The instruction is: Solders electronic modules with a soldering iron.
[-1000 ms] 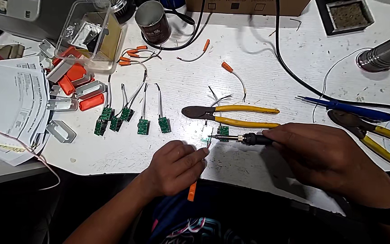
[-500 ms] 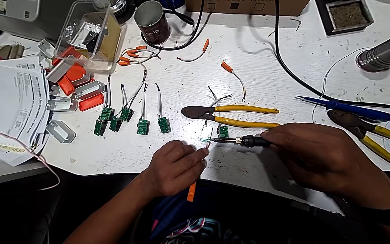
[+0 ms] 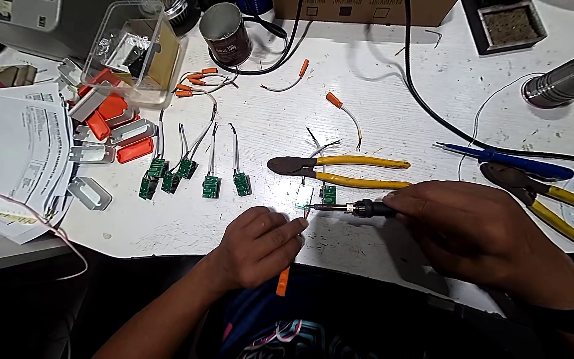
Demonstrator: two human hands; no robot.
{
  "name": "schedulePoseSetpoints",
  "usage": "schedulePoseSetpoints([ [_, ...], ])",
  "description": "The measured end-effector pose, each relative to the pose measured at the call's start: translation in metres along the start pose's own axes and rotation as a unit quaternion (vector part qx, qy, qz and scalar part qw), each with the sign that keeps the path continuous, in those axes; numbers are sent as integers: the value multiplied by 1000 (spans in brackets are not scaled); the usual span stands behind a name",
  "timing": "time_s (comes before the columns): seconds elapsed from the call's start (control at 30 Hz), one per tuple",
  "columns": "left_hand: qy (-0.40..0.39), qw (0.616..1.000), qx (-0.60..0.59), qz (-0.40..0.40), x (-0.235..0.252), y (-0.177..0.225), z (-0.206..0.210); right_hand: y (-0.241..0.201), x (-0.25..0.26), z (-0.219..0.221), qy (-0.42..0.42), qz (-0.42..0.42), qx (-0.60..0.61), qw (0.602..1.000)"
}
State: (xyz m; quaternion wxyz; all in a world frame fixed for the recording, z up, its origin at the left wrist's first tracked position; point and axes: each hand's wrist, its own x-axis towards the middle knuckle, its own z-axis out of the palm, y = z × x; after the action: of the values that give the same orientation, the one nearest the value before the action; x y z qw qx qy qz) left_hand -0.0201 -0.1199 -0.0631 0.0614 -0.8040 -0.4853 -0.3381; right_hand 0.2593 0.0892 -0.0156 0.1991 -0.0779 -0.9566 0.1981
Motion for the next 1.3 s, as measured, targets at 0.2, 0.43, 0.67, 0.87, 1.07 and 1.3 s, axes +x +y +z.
schedulePoseSetpoints([
  [0.2,1,1000,0,0,0,0,0,-1,2,-2,0,-4,-5,1000],
  [0.43,0,1000,-2,0,0,-1,0,-2,4,-4,-7,-7,-11,1000],
  [0.67,0,1000,-4,1,0,-1,0,-5,6,-7,-8,-10,-23,1000],
  [0.87,-1,1000,-2,0,0,-1,0,-6,7,-7,-9,-11,-22,1000],
  [1.07,-3,1000,-3,-1,0,0,0,-8,8,-9,-12,-10,-28,999],
  [1.3,-4,1000,-5,-5,0,-1,0,-11,10,-11,-19,-12,-51,998],
])
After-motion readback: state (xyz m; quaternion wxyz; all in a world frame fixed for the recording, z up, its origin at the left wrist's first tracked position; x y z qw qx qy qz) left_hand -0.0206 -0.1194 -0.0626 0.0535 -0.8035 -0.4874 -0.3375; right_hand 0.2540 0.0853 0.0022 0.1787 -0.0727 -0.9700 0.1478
